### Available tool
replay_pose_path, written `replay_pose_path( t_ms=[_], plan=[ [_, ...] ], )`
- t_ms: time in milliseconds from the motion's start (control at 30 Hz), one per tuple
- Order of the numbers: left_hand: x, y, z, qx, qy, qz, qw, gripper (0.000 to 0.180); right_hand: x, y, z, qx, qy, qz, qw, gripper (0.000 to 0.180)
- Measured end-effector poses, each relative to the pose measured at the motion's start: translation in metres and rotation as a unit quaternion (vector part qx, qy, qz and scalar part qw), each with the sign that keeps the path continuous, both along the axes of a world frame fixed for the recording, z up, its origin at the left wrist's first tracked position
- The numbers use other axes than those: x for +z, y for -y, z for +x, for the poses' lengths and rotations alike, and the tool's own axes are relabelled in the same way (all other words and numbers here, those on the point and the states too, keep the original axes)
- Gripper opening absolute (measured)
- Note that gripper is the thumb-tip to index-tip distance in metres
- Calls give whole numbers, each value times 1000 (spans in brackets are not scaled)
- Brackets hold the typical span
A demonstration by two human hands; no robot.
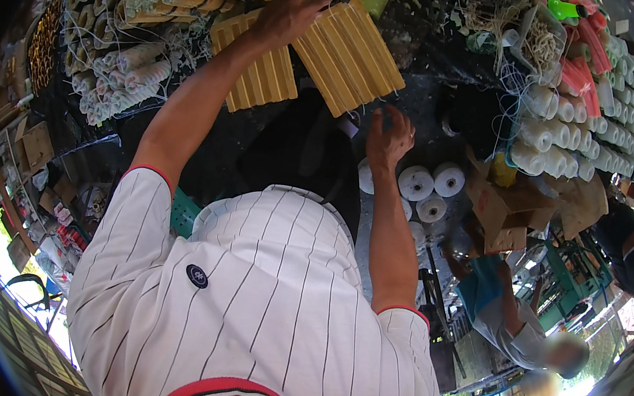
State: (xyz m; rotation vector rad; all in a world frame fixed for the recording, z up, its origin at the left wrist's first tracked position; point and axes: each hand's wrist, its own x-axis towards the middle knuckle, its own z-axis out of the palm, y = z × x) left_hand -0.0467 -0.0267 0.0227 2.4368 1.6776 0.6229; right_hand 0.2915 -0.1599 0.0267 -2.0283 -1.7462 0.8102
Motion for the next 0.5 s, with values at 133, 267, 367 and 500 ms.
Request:
replay_pose_path(
  t_ms=[133, 267, 367, 500],
  plan=[
    [6, -5, 10, -11, -48, 26, 998, 37, -2, -7, -2, -32, 6, 77, 997, 35],
    [4, -12, 17, -19, -140, 40, 989, 41, -3, -26, -2, -12, 51, 94, 994, 34],
    [-6, -11, 14, -28, -76, 55, 995, 41, 0, -40, -1, 16, 75, 62, 995, 31],
    [-10, -11, 15, -25, -104, 71, 992, 42, -5, -45, -2, 29, 74, 91, 993, 19]
  ],
)
